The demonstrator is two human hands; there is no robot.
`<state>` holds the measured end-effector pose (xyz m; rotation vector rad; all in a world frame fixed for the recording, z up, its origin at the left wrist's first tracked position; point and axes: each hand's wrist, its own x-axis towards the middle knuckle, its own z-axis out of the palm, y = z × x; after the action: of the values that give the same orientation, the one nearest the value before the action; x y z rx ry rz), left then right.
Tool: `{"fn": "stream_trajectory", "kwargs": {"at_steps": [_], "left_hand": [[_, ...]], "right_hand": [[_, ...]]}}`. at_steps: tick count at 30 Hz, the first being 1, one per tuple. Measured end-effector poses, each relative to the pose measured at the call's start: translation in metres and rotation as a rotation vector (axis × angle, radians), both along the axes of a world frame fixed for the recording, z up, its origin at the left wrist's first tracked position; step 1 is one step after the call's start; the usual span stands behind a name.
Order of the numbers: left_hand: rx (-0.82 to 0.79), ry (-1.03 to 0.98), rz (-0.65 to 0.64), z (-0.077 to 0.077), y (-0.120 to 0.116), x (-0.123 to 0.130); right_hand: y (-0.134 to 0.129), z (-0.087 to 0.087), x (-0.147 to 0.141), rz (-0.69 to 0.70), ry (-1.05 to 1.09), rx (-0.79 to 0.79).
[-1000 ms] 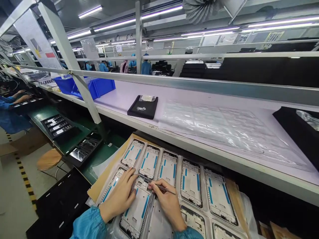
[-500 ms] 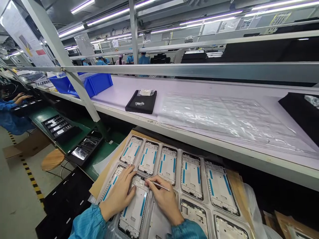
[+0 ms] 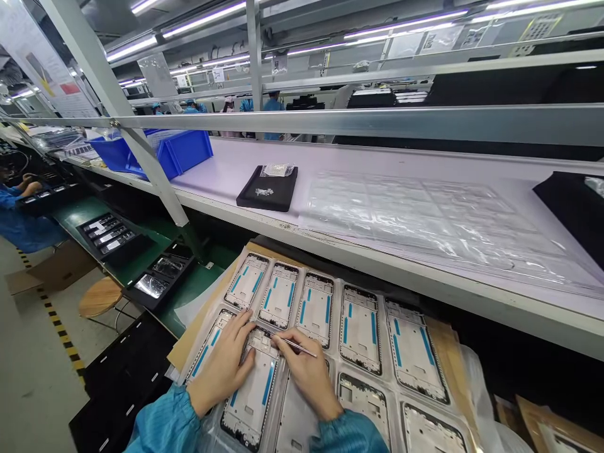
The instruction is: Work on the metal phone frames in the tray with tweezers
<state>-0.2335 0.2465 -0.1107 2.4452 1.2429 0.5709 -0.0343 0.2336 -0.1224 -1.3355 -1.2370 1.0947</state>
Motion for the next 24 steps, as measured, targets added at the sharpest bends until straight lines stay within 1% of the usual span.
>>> {"fn": "stream_trajectory", "kwargs": {"at_steps": [5, 14, 24], "left_hand": [[0.012, 0.005, 0.006, 0.0, -0.002, -0.003], [0.109, 0.078, -0.002, -0.001, -0.002, -0.004], [0.098, 0.02, 0.009, -0.005, -0.005, -0.008]], "right_hand": [[-0.001, -0.002, -0.003, 0.033, -0.009, 0.019], [0.0, -0.001, -0.007, 0.053, -0.062, 0.102], [-0.002, 0.008, -0.006, 0.093, -0.099, 0.13]]}}
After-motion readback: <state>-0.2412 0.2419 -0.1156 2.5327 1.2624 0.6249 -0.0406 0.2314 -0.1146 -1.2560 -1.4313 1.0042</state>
